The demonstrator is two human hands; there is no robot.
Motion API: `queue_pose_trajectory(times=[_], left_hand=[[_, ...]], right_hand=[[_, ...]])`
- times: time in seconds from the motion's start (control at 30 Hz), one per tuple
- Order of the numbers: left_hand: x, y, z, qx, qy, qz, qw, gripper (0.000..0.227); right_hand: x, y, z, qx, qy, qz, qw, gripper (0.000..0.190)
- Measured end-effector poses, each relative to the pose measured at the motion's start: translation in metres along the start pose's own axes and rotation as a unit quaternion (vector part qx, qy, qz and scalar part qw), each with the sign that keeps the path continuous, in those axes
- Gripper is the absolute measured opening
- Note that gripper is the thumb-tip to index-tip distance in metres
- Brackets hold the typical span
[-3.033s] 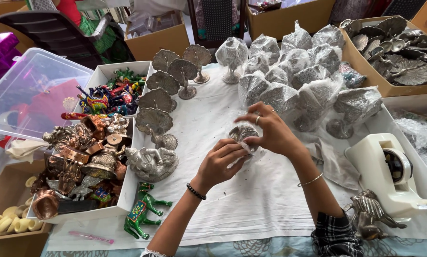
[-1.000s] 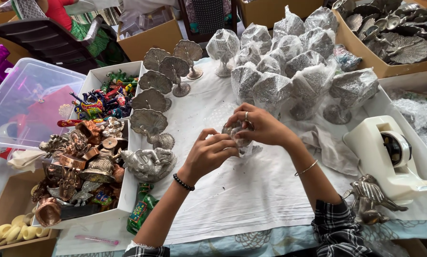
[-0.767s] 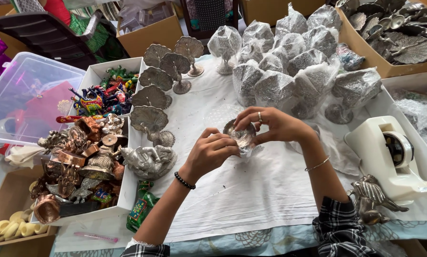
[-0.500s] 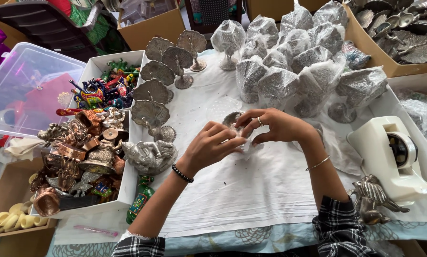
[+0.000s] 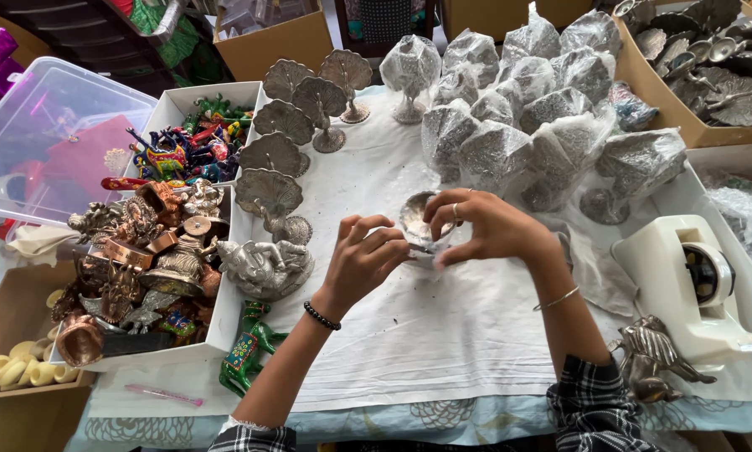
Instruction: The person wraps a silver peacock figurine in bubble wrap and secures it with tape. They then unwrap another figurine, clean it with a white cloth, and place it back on the table among other similar items.
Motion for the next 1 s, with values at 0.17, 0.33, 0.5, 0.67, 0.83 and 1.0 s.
queue_pose_trajectory(times=[0.17,0.33,0.5,0.67,0.83,1.0], left_hand=[[0.013,-0.009,-0.005,-0.005,0.006,0.000,1.000,0.016],[0.012,-0.014,-0.001,0.009,0.013,0.002,1.000,0.016],[0.001,-0.011,0.003,0.023,-0.003,-0.011,1.000,0.017],[-0.007,-0.012,-0.003,0.024,-0.009,-0.030,0.999,0.017],[-0.017,-0.006,-0.009,0.060,-0.070,-0.083,0.992,0.013],[-0.004,-0.007,-0.019,0.098,-0.112,-0.116,0.982,0.016]], right_hand=[[0.003,0.017,0.000,-0.126,0.049,-0.043,0.990,0.025],[0.010,0.022,-0.002,-0.094,0.068,-0.045,0.992,0.025],[0.009,0.029,-0.001,-0.089,0.035,-0.091,0.991,0.042],[0.005,0.047,-0.012,-0.056,-0.011,-0.130,0.990,0.021],[0.017,0.053,-0.033,0.032,-0.069,-0.171,0.982,0.009],[0.027,0.051,-0.050,0.236,-0.019,-0.170,0.957,0.016]])
Point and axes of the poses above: each hand's wrist, its own x-axis towards the middle knuckle, its own y-axis out of the palm, z = x × y, the point moved 5 cm from there along x, towards the middle knuckle, and after that the axes turned 8 degrees about x, right-handed, at the moved point
